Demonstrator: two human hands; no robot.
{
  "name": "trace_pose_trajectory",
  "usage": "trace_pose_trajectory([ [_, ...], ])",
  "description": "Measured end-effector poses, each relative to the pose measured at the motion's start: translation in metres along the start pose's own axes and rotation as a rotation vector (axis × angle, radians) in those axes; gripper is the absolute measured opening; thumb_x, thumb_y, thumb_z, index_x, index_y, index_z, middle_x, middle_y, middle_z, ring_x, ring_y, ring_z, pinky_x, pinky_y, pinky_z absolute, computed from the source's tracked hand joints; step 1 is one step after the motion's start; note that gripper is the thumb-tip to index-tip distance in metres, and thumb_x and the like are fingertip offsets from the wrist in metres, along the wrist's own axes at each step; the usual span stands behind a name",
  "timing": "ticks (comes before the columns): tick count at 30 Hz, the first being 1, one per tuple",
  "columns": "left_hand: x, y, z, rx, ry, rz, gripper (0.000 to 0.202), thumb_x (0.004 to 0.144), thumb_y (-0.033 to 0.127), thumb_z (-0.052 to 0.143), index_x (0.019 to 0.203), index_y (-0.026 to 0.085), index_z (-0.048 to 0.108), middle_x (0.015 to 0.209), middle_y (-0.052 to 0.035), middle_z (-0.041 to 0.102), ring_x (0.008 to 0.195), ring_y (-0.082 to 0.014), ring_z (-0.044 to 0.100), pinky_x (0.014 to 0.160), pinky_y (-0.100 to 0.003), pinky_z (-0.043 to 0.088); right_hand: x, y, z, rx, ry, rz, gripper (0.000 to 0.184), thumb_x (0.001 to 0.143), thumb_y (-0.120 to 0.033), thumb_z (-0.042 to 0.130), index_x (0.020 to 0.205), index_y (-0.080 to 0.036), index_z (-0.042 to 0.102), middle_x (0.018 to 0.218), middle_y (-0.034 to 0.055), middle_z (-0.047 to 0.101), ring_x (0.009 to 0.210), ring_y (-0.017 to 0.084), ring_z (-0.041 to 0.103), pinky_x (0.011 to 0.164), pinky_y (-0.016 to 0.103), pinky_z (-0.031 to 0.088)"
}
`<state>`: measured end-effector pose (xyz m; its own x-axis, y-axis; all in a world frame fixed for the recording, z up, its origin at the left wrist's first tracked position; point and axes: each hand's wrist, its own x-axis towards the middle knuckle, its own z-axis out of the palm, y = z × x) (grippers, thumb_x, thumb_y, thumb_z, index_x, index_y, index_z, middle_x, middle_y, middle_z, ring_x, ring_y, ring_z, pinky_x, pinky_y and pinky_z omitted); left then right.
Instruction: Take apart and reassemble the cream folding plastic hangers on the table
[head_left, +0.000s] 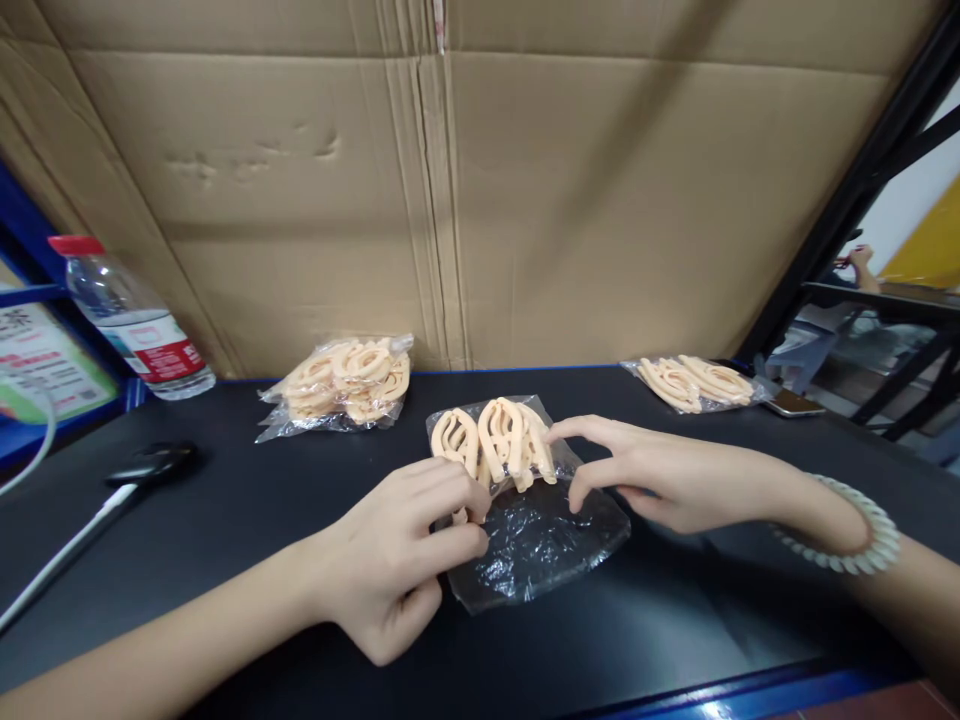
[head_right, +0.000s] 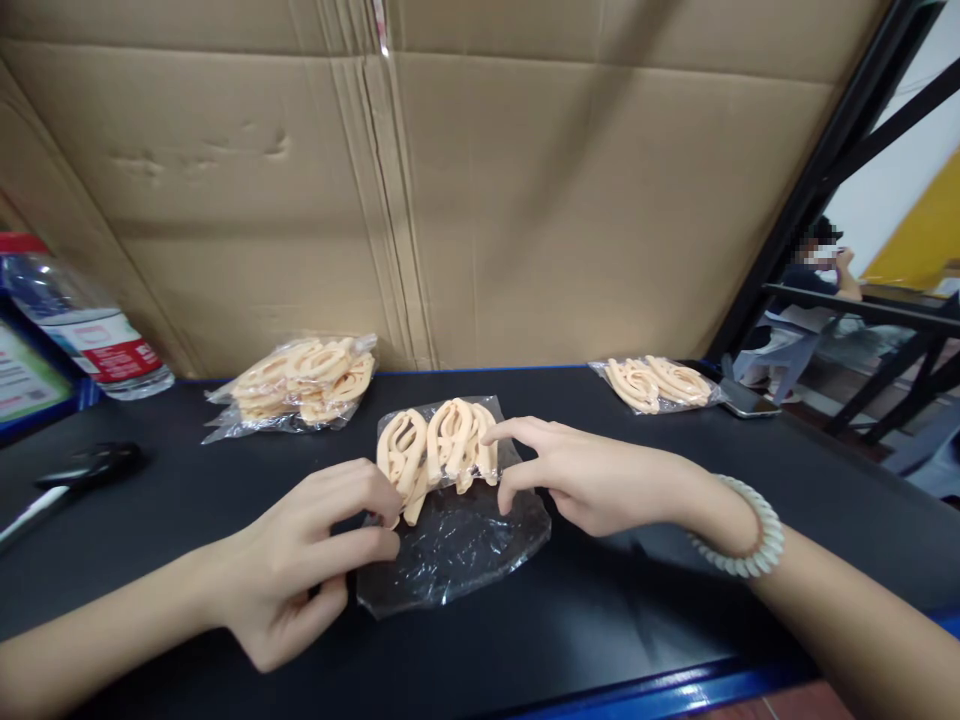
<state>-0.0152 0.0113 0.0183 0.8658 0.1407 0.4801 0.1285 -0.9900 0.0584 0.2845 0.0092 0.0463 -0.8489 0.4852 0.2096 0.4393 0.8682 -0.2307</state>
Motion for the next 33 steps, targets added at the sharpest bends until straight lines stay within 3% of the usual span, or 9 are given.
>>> trace_pose_trajectory([
  [5,0.000,-0.006,0.002,0.056,-0.027,0.016,0.018,0.062,0.009,0.051,0.076,0.020,0.053,0.080,-0.0067,0.052,0.068,-0.0200,0.050,0.058,-0.034,0.043,-0.003,0.008,0.009,0.033,-0.050,0.031,0.043,0.070,0.005,0.060,0.098,-0.027,0.069,0.143,0.0059,0.043,0.137,0.025,0.038,0.110,0.043,0.039],
  [8,-0.001,-0.009,0.004,0.058,-0.009,-0.004,0.011,0.068,0.010,0.053,0.073,0.020,0.052,0.079,-0.0057,0.052,0.068,-0.0187,0.049,0.059,-0.033,0.042,-0.001,0.013,0.013,0.120,-0.029,0.053,0.020,0.078,-0.006,0.065,0.088,-0.022,0.070,0.143,0.0075,0.042,0.130,0.024,0.046,0.106,0.040,0.043],
  [11,-0.001,-0.010,0.005,0.037,0.033,-0.037,0.010,0.072,0.012,0.056,0.069,0.020,0.051,0.077,-0.0044,0.051,0.067,-0.0173,0.049,0.059,-0.031,0.042,0.002,0.019,0.013,0.241,0.053,0.059,0.006,0.083,-0.015,0.065,0.081,-0.020,0.068,0.134,0.0088,0.051,0.115,0.021,0.057,0.097,0.036,0.048],
  [14,-0.001,-0.010,0.006,0.003,0.079,-0.035,0.020,0.077,0.018,0.062,0.063,0.021,0.047,0.074,-0.0037,0.052,0.065,-0.0165,0.050,0.059,-0.029,0.043,0.004,0.023,0.013,0.320,0.151,0.088,0.007,0.086,-0.022,0.064,0.080,-0.019,0.066,0.111,0.0082,0.066,0.097,0.019,0.063,0.088,0.034,0.050],
  [17,0.001,-0.008,0.009,-0.059,0.175,-0.088,0.026,0.082,0.012,0.057,0.061,0.020,0.044,0.072,-0.0035,0.055,0.064,-0.0148,0.052,0.058,-0.028,0.044,0.006,0.025,0.016,0.399,0.230,0.198,0.013,0.089,-0.028,0.060,0.081,-0.018,0.064,0.090,0.0054,0.070,0.082,0.017,0.064,0.078,0.032,0.051],
  [23,-0.001,-0.007,0.018,-0.218,0.419,-0.432,0.024,0.086,0.009,0.055,0.070,0.020,0.039,0.068,0.0016,0.055,0.059,-0.0094,0.053,0.055,-0.021,0.045,0.011,0.027,0.032,0.448,0.407,0.397,0.016,0.088,-0.028,0.058,0.077,-0.018,0.059,0.075,0.0020,0.066,0.069,0.015,0.062,0.066,0.028,0.049],
  [26,-0.003,-0.009,0.023,-0.345,0.483,-0.580,0.017,0.087,0.014,0.055,0.083,0.021,0.040,0.088,-0.0010,0.054,0.058,-0.0070,0.052,0.052,-0.020,0.047,0.013,0.033,0.042,0.435,0.501,0.435,0.006,0.086,-0.024,0.058,0.089,-0.020,0.054,0.070,-0.0013,0.064,0.064,0.015,0.060,0.065,0.029,0.048],
  [30,-0.002,-0.010,0.024,-0.232,0.417,-0.594,0.009,0.085,0.010,0.052,0.081,0.018,0.051,0.103,-0.0046,0.048,0.065,-0.0075,0.053,0.053,-0.019,0.046,0.013,0.040,0.052,0.462,0.551,0.479,0.030,0.087,-0.025,0.057,0.112,-0.024,0.041,0.062,-0.0067,0.058,0.058,0.015,0.058,0.060,0.028,0.046],
  [33,-0.002,-0.010,0.024,-0.100,0.322,-0.542,0.018,0.085,0.005,0.046,0.075,0.017,0.057,0.102,-0.0050,0.049,0.066,-0.0085,0.053,0.052,-0.019,0.043,0.013,0.043,0.056,0.464,0.541,0.473,0.028,0.089,-0.025,0.053,0.112,-0.024,0.038,0.061,-0.0073,0.057,0.056,0.015,0.056,0.058,0.027,0.044],
])
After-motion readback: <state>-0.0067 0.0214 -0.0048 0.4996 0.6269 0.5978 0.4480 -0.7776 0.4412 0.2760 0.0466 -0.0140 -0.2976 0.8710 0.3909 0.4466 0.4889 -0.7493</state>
